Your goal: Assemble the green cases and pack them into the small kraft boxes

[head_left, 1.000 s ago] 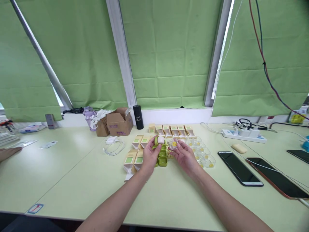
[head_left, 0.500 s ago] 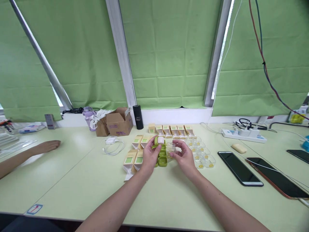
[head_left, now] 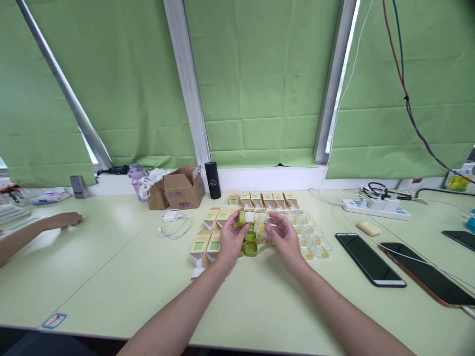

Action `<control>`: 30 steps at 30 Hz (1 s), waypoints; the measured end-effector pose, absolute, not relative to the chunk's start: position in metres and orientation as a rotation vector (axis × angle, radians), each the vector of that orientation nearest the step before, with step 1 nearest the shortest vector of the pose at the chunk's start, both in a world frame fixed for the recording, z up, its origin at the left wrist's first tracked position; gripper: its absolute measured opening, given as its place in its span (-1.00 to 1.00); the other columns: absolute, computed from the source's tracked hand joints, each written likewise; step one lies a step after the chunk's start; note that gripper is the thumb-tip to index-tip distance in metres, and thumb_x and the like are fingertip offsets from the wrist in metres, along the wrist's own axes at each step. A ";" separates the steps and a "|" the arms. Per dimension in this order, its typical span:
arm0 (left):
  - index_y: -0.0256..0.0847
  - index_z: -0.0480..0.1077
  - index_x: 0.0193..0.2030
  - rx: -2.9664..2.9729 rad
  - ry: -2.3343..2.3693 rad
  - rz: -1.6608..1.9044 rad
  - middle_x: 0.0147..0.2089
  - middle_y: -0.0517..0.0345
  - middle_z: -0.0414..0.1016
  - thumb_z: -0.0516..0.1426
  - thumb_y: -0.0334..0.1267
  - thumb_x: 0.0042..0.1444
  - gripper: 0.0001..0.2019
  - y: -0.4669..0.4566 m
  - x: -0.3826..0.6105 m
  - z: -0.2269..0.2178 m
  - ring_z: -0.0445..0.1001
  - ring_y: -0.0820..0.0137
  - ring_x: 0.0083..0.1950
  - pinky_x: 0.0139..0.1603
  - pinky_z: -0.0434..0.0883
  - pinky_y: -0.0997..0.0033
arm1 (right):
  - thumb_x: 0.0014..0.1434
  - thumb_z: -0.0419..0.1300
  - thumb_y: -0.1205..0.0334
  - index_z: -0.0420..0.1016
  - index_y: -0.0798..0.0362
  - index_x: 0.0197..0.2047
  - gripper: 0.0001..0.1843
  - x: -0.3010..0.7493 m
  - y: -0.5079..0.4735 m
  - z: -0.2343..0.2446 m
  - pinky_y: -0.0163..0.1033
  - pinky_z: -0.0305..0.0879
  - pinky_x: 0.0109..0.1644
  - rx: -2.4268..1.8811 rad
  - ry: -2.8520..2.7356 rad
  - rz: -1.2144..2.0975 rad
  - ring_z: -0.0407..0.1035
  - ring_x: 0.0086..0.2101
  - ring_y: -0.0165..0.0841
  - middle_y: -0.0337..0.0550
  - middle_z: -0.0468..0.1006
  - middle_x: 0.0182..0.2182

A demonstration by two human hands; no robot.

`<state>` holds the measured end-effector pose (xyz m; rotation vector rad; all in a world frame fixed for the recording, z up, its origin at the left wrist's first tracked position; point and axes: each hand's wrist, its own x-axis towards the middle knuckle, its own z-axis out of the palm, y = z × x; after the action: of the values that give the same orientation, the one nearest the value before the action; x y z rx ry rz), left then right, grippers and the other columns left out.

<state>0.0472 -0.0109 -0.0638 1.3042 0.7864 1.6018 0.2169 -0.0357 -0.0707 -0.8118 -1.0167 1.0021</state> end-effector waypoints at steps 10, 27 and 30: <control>-0.15 0.50 0.32 1.416 0.772 1.538 0.28 -0.08 0.58 0.41 -0.25 0.10 -0.39 -0.014 0.048 -0.065 0.61 0.14 0.17 0.20 0.55 0.20 | -0.06 0.59 -0.27 0.51 -0.03 0.01 -0.28 0.218 -0.031 -0.075 -0.29 0.45 -0.48 -0.773 -0.862 1.194 0.53 -0.38 -0.31 -0.23 0.60 -0.31; -0.04 0.50 0.36 1.721 0.677 1.442 0.36 -0.04 0.43 0.32 -0.25 0.27 -0.49 -0.011 0.043 -0.068 0.41 0.09 0.41 0.48 0.35 0.07 | -0.04 0.63 -0.15 0.54 -0.07 0.02 -0.34 0.218 -0.036 -0.075 -0.15 0.61 -0.32 -0.654 -0.855 1.312 0.56 -0.28 -0.24 -0.17 0.68 -0.25; -0.03 0.50 0.36 1.708 0.647 1.413 0.40 -0.05 0.41 0.34 -0.22 0.26 -0.48 -0.011 0.042 -0.068 0.39 0.06 0.45 0.51 0.33 0.04 | -0.04 0.62 -0.15 0.53 -0.06 0.03 -0.33 0.218 -0.036 -0.075 -0.14 0.61 -0.31 -0.650 -0.860 1.320 0.57 -0.27 -0.23 -0.15 0.69 -0.22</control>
<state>0.0423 -0.0109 -0.0677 1.7081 0.6473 1.4127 0.2177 -0.0362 -0.0753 -0.6501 -0.8598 1.3196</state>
